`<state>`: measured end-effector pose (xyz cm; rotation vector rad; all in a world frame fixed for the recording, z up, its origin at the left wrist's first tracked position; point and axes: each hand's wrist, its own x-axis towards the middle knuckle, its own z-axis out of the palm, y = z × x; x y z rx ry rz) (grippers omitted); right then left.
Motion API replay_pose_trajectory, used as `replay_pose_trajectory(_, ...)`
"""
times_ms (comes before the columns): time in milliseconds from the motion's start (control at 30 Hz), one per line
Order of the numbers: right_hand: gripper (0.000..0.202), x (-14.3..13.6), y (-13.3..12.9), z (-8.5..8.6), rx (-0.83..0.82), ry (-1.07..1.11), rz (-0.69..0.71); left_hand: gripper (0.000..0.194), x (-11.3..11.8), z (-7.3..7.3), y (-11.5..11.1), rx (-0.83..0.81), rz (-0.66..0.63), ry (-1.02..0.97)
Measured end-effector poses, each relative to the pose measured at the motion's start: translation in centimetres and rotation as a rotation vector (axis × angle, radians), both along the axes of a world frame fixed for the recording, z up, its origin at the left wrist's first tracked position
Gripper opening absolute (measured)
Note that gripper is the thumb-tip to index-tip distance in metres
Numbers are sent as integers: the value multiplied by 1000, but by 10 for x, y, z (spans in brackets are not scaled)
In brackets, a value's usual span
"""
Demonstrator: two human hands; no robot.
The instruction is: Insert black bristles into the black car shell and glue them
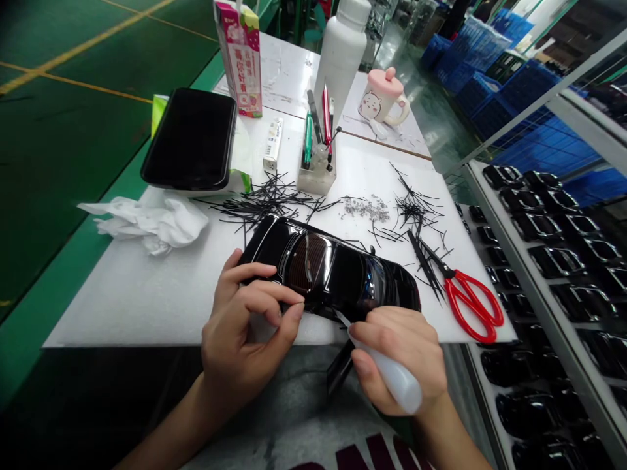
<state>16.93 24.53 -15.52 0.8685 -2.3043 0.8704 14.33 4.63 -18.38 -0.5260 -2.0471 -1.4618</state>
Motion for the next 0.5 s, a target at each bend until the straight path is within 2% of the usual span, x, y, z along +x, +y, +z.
replay_pose_trajectory(500, 12, 1, 1, -2, -4, 30, -24, 30, 0, 1, 0, -11, 0, -12)
